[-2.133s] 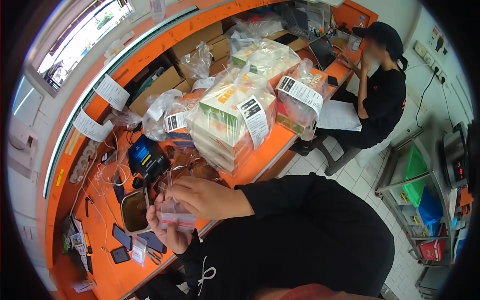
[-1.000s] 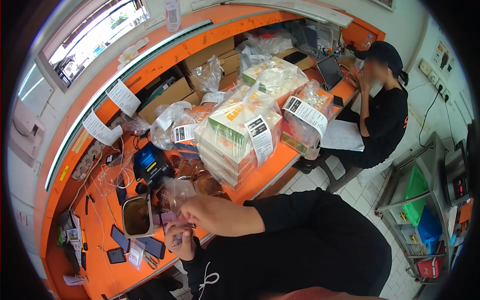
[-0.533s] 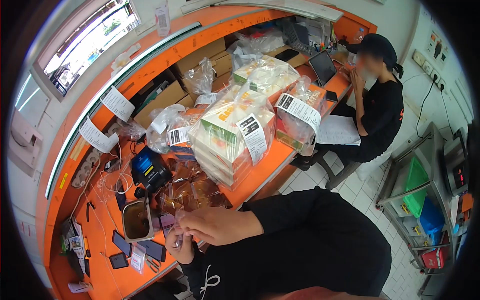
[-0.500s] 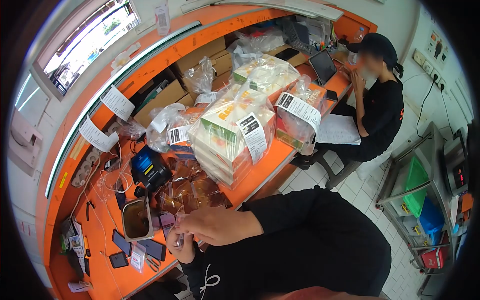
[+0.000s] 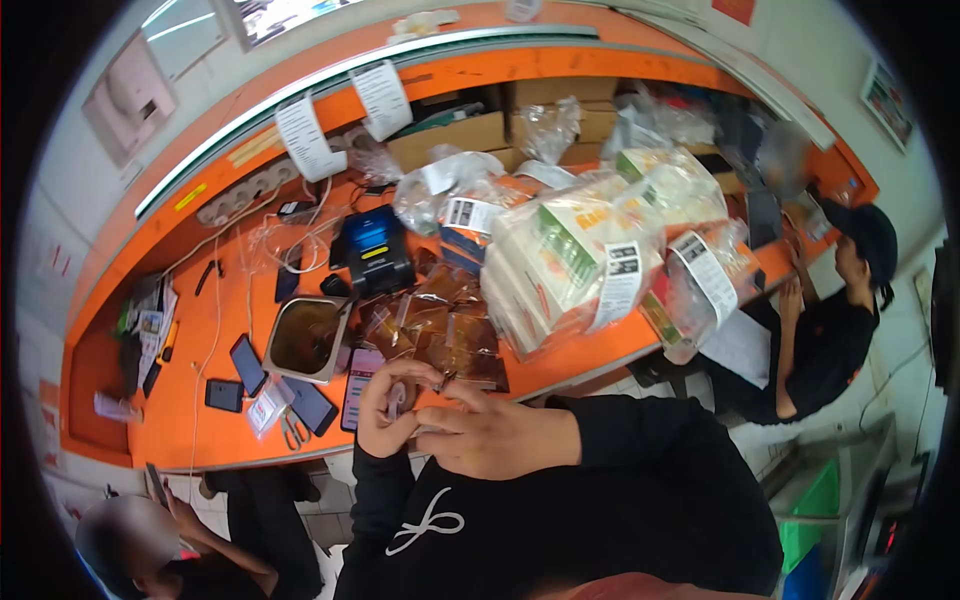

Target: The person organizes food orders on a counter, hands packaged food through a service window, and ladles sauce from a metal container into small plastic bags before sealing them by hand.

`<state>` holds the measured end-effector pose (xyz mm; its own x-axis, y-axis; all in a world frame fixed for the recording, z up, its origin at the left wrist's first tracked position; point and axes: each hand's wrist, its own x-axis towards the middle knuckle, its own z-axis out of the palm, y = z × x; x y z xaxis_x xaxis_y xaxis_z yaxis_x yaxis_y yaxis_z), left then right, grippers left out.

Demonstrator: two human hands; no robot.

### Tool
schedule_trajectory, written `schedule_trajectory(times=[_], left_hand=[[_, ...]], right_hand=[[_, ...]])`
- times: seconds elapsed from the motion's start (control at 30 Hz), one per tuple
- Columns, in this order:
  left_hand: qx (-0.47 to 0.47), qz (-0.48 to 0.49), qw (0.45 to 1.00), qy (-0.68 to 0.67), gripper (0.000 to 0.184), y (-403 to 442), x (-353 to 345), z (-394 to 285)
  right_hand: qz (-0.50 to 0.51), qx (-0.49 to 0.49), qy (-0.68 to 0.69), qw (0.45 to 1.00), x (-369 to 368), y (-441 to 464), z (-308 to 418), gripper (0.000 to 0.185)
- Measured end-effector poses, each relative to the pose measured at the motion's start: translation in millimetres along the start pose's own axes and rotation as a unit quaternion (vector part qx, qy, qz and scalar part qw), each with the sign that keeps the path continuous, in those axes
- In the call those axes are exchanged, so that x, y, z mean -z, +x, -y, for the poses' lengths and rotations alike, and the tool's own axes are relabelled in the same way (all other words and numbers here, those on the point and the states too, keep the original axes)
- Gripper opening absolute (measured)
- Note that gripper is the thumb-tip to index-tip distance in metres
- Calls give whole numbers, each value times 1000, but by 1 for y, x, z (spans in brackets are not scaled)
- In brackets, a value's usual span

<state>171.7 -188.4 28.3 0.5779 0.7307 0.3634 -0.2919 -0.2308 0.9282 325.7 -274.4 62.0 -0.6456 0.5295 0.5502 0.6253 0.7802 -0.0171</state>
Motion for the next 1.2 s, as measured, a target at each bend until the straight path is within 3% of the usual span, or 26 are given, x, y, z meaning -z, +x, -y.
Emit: schedule_trajectory(times=[0.1, 0.13, 0.2, 0.23, 0.3, 0.4, 0.47, 0.53, 0.7, 0.9, 0.93, 1.0, 1.07, 1.1, 1.13, 1.2], left_hand=[[18, -13, 999, -47, 43, 3, -1, -2], [10, 41, 999, -31, 50, 5, 0, -6], [-2, 141, 990, 7, 78, 11, 3, -15], [-23, 157, 982, 97, 97, 12, 9, -8], [-17, 124, 971, 202, 93, 14, 9, -13], [-82, 78, 924, 365, 71, 21, 7, -16], [-74, 39, 933, 350, 59, 16, 5, -16], [-43, 4, 927, 372, 57, 6, 6, -18], [-33, -60, 915, 397, 54, -24, 11, -15], [-4, -132, 942, 308, 49, -41, 24, -13], [-2, -127, 945, 303, 49, -45, 32, -6], [4, -203, 965, 165, 53, -54, 47, 6], [22, -275, 959, 71, 57, -64, 69, 15], [30, -322, 946, 9, 58, -68, 83, 28], [-24, -360, 933, -17, 54, -69, 99, 42], [20, -395, 910, -125, 48, -81, 133, 52]], right_hand=[[11, -31, 6, 999, 5, -1, -12, 10], [14, -53, -21, 998, 8, -1, -15, 10], [20, -62, -6, 998, 13, 1, -24, 10], [27, -80, 11, 996, 15, 4, -28, 12], [51, -94, 19, 994, 20, 6, -37, 16], [81, -88, 26, 993, 11, 9, -51, 21], [122, -40, 52, 990, 14, 15, -55, 24], [136, -27, -11, 990, 12, 21, -55, 29], [155, 8, 55, 986, 2, 30, -53, 33], [125, 20, 132, 983, -8, 53, -59, 44], [84, -22, 195, 977, -11, 56, -64, 47], [13, -77, 271, 959, -25, 60, -81, 53], [2, -154, 316, 936, -44, 63, -95, 54], [11, -212, 356, 910, -59, 60, -103, 57], [11, -277, 416, 866, -74, 59, -110, 58], [-39, -350, 502, 790, -117, 52, -124, 60]])
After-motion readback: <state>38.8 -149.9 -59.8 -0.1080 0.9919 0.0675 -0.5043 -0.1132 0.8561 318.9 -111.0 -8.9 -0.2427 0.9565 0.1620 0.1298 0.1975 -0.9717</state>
